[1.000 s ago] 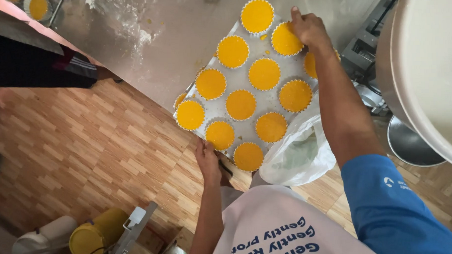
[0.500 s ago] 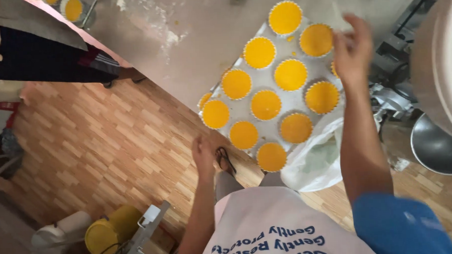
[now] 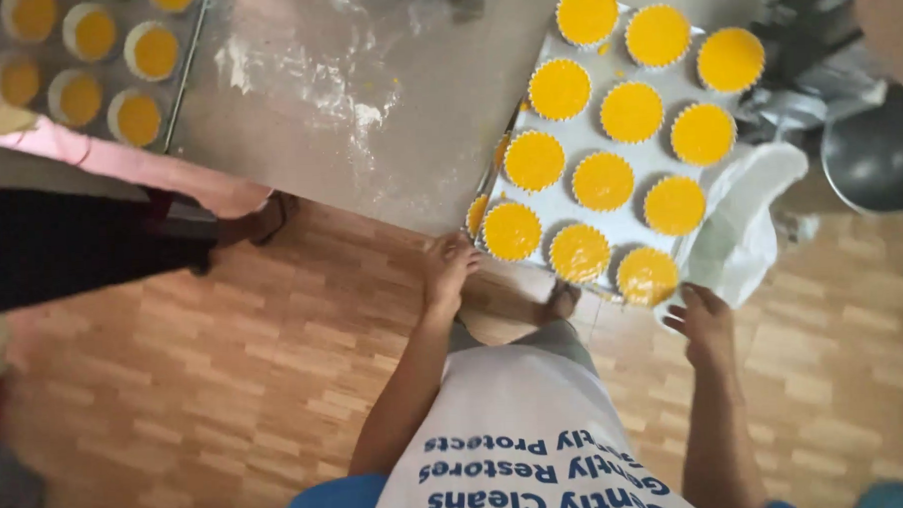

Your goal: Filling pre-made tart shells with custard filling using a plastic scraper and moving trays.

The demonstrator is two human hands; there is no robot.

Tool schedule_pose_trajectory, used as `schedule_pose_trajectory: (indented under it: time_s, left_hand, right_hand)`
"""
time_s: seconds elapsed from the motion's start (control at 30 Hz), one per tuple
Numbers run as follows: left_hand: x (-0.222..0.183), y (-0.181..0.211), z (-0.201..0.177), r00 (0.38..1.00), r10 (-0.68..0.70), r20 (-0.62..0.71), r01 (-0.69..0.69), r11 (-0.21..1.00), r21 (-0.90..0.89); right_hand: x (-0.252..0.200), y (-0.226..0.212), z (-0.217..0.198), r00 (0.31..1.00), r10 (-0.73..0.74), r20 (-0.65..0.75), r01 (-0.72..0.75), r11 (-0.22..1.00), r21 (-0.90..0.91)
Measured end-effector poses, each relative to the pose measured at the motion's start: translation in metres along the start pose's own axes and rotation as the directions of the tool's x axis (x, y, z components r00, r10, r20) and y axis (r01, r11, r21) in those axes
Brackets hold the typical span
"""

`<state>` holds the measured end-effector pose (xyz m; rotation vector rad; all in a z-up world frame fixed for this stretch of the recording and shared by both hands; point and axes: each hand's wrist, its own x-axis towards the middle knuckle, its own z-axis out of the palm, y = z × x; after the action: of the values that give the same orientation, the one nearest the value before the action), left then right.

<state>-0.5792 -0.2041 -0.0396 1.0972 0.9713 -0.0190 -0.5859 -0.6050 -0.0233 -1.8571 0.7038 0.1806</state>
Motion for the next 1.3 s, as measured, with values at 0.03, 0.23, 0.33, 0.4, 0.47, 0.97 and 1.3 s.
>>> schedule_pose_trajectory:
  time_s: [0.03,0.23,0.33,0.4,0.47,0.97,1.3]
  left_hand:
    - [-0.001,0.0,0.0,0.999,-0.017,0.039,0.017,1.0,0.012]
    - [0.019,-0.02,-0.003,0.989,-0.057,0.135,0.046,0.995,0.083]
    - [-0.023,0.031,-0.007,0.981,-0.025,0.194,0.003,0.994,0.109]
    - [0.006,0.003,-0.009,0.974,-0.016,0.225,-0.009,0.994,0.111]
    - [0.019,-0.006,-0.012,0.969,-0.004,0.247,-0.023,0.994,0.106]
    - [0.024,0.02,-0.027,0.971,0.098,0.22,-0.169,0.928,0.333]
    - [0.061,0.1,-0.031,0.922,0.278,0.27,-0.366,0.852,0.375]
  right_hand:
    - [-0.017,0.0,0.011,0.995,0.102,0.0,-0.101,0.986,0.13]
    - [-0.028,0.028,0.043,0.964,0.106,-0.242,-0.003,0.921,0.39]
    - [-0.018,0.047,0.044,0.947,0.149,-0.285,-0.012,0.902,0.431]
    - [-0.018,0.054,0.05,0.937,0.16,-0.31,-0.009,0.9,0.435]
    - [-0.017,0.061,0.057,0.931,0.166,-0.326,-0.008,0.9,0.436]
    - [-0.028,0.069,0.08,0.895,0.185,-0.405,-0.02,0.925,0.379]
    - [-0.034,-0.09,0.048,0.858,-0.221,-0.464,0.339,0.922,0.186]
